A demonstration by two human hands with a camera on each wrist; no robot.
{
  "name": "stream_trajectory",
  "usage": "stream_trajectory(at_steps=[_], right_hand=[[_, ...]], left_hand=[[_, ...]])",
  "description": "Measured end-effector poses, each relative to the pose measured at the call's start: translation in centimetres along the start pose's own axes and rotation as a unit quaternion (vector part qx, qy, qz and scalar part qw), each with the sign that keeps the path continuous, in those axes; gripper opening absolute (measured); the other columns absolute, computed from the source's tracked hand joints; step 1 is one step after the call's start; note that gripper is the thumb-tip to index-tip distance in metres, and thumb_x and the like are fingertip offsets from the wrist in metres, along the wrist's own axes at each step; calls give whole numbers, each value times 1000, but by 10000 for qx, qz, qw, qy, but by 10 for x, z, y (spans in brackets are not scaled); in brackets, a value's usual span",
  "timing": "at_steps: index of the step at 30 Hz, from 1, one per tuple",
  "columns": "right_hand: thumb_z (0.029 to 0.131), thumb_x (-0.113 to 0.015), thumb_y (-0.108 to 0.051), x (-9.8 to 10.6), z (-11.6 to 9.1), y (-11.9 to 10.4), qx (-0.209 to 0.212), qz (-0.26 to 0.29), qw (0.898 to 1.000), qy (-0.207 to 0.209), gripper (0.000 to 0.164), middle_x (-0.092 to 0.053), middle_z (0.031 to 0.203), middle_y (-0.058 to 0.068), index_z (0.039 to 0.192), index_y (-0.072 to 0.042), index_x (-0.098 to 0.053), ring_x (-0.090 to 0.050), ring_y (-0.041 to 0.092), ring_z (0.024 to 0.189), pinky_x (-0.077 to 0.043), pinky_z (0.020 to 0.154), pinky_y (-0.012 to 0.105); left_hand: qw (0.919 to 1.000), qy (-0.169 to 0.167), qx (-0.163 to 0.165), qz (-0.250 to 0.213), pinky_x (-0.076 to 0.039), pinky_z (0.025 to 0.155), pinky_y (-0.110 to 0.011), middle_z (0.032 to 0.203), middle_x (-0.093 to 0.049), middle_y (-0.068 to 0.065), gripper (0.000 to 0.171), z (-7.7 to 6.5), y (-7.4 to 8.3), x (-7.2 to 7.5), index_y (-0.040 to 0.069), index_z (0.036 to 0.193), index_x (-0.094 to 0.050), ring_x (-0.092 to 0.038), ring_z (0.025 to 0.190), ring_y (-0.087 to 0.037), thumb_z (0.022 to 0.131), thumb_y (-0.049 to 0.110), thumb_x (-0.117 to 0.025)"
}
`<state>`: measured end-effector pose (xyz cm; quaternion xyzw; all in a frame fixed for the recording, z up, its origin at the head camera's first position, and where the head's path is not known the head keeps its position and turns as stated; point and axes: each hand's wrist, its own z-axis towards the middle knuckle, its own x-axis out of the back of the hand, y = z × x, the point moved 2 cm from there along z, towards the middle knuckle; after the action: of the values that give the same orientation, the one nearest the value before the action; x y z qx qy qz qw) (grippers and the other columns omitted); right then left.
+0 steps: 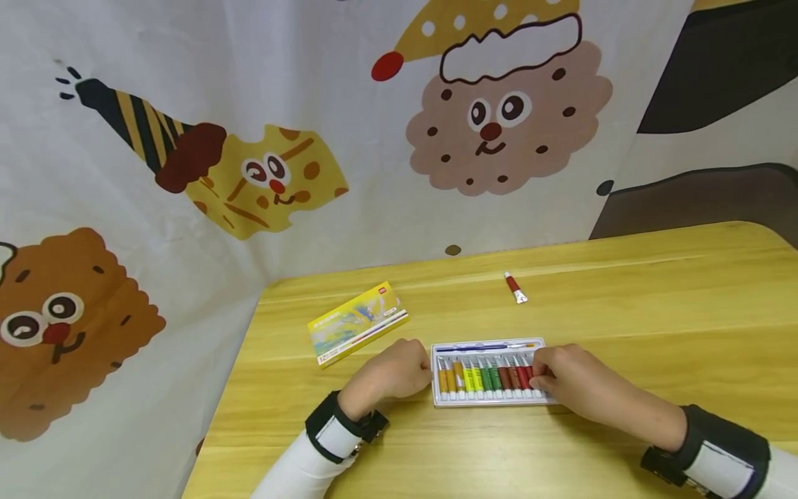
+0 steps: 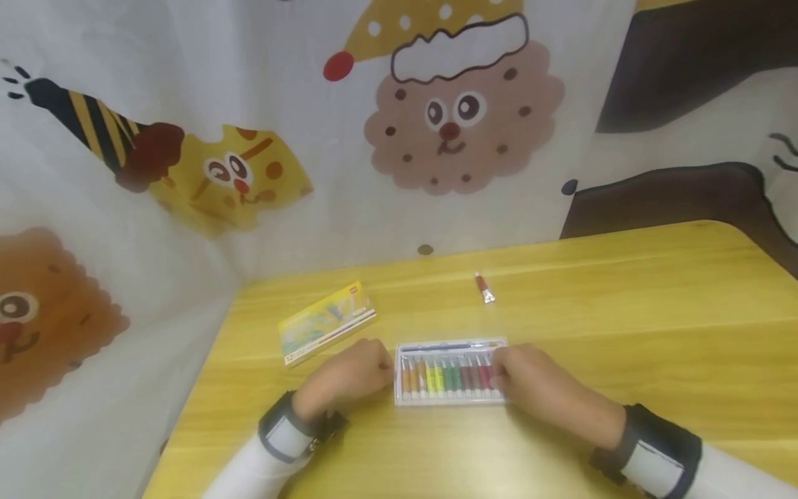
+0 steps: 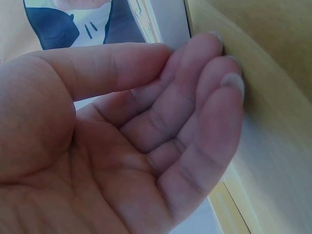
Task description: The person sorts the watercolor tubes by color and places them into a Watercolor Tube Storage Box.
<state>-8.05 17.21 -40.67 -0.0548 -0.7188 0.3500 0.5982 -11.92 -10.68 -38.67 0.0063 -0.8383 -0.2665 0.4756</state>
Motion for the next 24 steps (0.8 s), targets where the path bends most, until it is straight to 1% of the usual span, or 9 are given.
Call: stream_trajectory(at_steps=[10,13,16,18,20,24], right_hand=[[93,-78,-9,1,-1,4,61,166,9998,-76,18,-53,70,-11,83,-16,-65,-43,3,58,-41,51,23],[94,-78,-13,2,-1,4,69,121,9999,-43,16,-51,68,-11,84,-18,-66,-41,3,57,-38,51,23],[95,-77,-14,6,1,4,65,54,10000,-10,13,-51,69,-11,86,-18,-68,-41,3,56,-37,51,23],[95,-77,-13,10,5,5,99,6,9999,75,10,-54,71,-11,89,-17,-70,-42,3,58,-38,52,23],[94,-78,-11,16,11,6,142,-84,9996,245,9,-58,74,-11,90,-15,-71,-46,4,61,-41,54,24],[91,-80,-8,30,30,13,129,-258,9976,637,7,-63,78,-6,91,-10,-74,-51,10,66,-43,56,26]], left_hand=[[10000,-11,57,-41,-26,43,-22,50,-33,9,45,-1,-1,1,15,55,-56,-35,43,-7,99,12,-64],[10000,10,10,-35,-25,43,-22,50,-33,9,45,-1,-1,1,15,55,-55,-35,43,-7,99,12,-64],[9999,91,-114,47,-24,43,-22,50,-32,9,46,-1,0,0,16,53,-53,-34,43,-7,97,11,-65],[9997,140,-171,91,-24,43,-21,49,-32,10,46,-1,0,0,17,53,-52,-33,43,-6,96,10,-65],[9996,169,-191,109,-23,42,-21,49,-31,11,46,-1,0,0,17,52,-51,-32,42,-5,96,10,-65],[9997,163,-149,51,-22,42,-21,49,-30,11,46,-2,0,1,16,52,-51,-31,42,-5,96,9,-65]])
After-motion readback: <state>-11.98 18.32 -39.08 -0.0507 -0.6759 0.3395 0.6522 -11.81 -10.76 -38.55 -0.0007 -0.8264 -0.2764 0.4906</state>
